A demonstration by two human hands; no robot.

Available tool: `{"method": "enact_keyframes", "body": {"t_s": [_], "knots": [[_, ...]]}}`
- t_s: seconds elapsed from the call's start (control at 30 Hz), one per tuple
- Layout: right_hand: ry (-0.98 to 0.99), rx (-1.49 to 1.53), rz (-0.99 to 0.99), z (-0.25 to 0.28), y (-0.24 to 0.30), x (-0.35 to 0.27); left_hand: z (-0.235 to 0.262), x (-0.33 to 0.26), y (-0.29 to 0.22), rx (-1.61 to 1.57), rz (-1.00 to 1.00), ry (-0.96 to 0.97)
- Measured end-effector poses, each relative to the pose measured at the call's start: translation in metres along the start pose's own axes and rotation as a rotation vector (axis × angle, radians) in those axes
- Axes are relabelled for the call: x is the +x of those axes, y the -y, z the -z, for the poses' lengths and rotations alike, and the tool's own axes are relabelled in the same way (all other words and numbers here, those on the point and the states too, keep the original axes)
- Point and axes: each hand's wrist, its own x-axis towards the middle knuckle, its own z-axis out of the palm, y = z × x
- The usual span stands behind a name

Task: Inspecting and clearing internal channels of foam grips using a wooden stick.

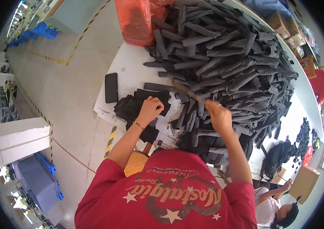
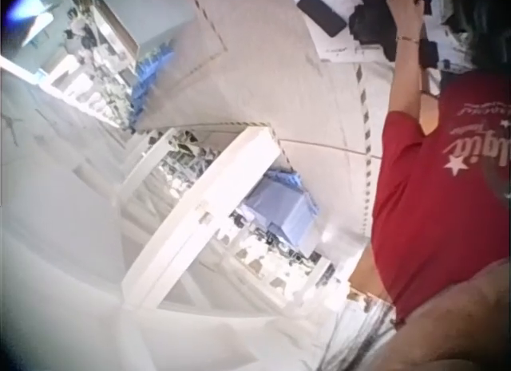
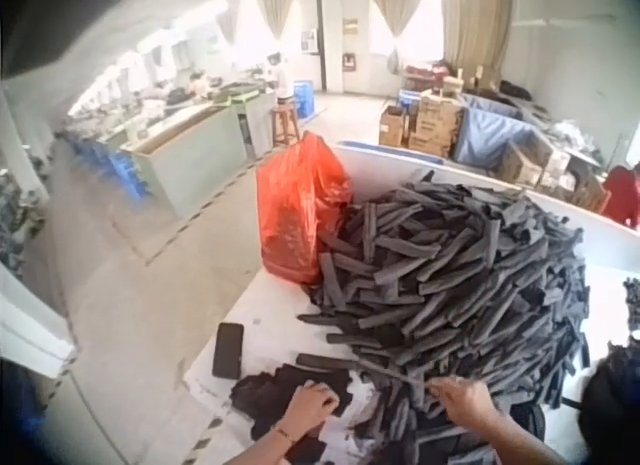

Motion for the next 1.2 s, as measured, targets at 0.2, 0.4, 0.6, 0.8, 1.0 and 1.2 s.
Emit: {"method": "enact_keyframes", "body": {"t_s": [0.2, 0.4, 0.6, 0.8, 1.0, 1.2], "knots": [[0.135, -0.235, 0.044, 0.012, -0.007, -0.043, 0.036, 0.015, -0.013, -0.271, 0.063, 0.103], [0.133, -0.296, 0.114, 0.006, -0.008, -0.040, 0.046, 0.022, -0.029, -0.321, 0.042, 0.102], [0.071, 0.160, 0.073, -0.059, 0.025, -0.026, 0.033, 0.021, -0.091, -0.245, -0.336, -0.066], [0.349, 0.759, -0.357, -0.081, 0.056, -0.042, 0.029, -0.021, -0.055, -1.736, 0.337, -0.394], [0.045, 0.446, -0.313, -0.110, 0.091, -0.041, 0.001, -0.009, -0.097, -1.934, 0.636, -0.618], [0.053, 0.334, -0.277, -0.108, 0.094, -0.067, 0.012, -0.001, -0.095, -1.788, 0.729, -0.749]]}}
